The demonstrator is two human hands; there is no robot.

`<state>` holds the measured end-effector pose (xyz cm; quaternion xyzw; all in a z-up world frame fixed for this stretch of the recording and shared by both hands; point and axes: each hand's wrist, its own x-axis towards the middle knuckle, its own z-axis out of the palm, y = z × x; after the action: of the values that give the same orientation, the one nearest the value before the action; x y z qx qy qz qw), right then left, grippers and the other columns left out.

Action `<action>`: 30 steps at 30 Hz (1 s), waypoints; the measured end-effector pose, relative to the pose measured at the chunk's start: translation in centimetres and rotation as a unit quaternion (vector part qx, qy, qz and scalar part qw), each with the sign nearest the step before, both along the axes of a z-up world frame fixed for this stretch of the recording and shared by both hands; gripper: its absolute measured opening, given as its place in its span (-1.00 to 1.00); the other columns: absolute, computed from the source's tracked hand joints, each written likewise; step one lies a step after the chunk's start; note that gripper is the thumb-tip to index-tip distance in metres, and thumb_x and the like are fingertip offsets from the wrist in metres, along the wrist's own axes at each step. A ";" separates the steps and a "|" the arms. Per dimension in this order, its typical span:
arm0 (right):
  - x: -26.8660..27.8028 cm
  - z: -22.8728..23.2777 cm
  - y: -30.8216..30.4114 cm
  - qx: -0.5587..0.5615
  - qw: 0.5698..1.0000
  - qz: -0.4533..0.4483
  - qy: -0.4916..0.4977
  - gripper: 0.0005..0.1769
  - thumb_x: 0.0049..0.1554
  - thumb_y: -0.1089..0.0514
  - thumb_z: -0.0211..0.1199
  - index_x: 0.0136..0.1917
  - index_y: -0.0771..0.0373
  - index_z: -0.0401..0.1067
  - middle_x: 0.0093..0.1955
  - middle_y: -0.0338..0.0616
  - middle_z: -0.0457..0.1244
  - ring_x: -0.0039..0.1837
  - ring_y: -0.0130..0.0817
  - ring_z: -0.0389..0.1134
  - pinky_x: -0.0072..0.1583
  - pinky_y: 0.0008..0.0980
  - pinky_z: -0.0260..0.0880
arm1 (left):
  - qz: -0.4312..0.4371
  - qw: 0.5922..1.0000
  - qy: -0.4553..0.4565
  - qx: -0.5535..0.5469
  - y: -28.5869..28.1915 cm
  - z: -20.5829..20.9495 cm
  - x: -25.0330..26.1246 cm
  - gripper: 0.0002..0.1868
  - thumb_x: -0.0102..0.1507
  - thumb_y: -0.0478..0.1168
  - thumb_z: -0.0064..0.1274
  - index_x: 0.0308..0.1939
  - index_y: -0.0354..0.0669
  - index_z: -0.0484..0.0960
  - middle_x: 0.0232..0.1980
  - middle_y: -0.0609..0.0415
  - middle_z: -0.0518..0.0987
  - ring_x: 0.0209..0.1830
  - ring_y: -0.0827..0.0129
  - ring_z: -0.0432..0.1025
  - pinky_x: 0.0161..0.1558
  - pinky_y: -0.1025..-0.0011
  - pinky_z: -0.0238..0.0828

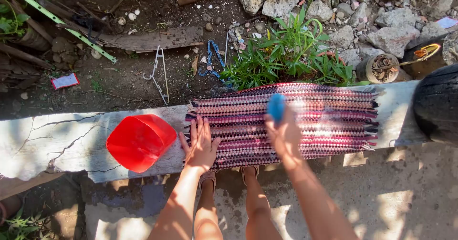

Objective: Scrubbing a small striped mat with a brush and soapy water.

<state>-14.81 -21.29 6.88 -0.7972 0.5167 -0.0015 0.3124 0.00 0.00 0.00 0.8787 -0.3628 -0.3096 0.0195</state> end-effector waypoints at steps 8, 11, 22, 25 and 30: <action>4.3 -1.1 4.7 0.011 0.984 0.149 -0.100 -0.36 0.23 -0.08 0.18 0.51 0.09 0.14 -0.09 0.09 0.44 -0.29 -0.09 0.49 -0.31 -0.21 0.48 | 0.002 1.000 0.006 -0.006 0.6 -0.2 -0.3 -0.21 0.44 0.20 -0.51 0.64 -0.07 -0.28 0.72 0.06 -0.41 0.70 0.20 -0.51 0.47 -0.23 -0.75; -3.3 -1.3 -2.4 0.039 0.998 0.056 -0.008 -0.44 0.30 -0.11 0.07 0.47 0.13 0.16 -0.05 0.06 0.42 -0.21 -0.06 0.51 -0.30 -0.21 0.50 | -0.002 1.000 0.022 -0.022 0.7 0.0 -0.6 -0.18 0.42 0.25 -0.52 0.63 -0.04 -0.30 0.70 0.07 -0.43 0.68 0.21 -0.53 0.46 -0.21 -0.76; -10.5 -1.3 -3.6 -0.118 0.989 0.011 0.087 -0.21 0.18 -0.19 0.26 0.55 0.11 0.12 -0.26 0.09 0.38 -0.21 0.16 0.43 -0.13 0.07 0.41 | 0.251 0.963 -0.027 -0.091 0.2 2.4 -5.4 -0.20 0.25 0.09 0.09 0.55 0.22 0.16 0.70 -0.28 -0.27 0.62 0.02 -0.37 0.43 -0.17 -0.45; -10.9 -1.3 -3.2 -0.159 0.985 0.043 0.040 -0.26 0.21 -0.25 0.24 0.52 0.04 0.16 -0.22 0.05 0.38 -0.16 0.13 0.44 -0.10 0.05 0.44 | 0.249 0.931 -0.080 -0.254 1.8 1.1 -6.0 -0.33 0.18 -0.21 0.22 0.37 -0.05 0.37 0.41 -0.24 0.32 0.48 -0.04 0.16 0.40 -0.06 0.06; -12.7 -1.1 -2.6 -0.079 0.984 0.031 0.156 -0.21 0.16 -0.27 0.24 0.52 0.04 0.11 -0.22 0.06 0.41 -0.17 0.21 0.45 -0.11 0.11 0.43 | 0.323 0.880 0.096 -0.335 4.4 2.5 -6.9 -0.51 0.16 -0.47 0.09 0.18 -0.18 0.46 0.09 -0.21 0.54 0.10 -0.05 0.46 0.15 0.13 0.34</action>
<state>-27.49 -23.86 5.78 -0.8255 0.5323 0.0918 0.1636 -6.90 4.43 2.50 0.8544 -0.1370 -0.2290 0.4460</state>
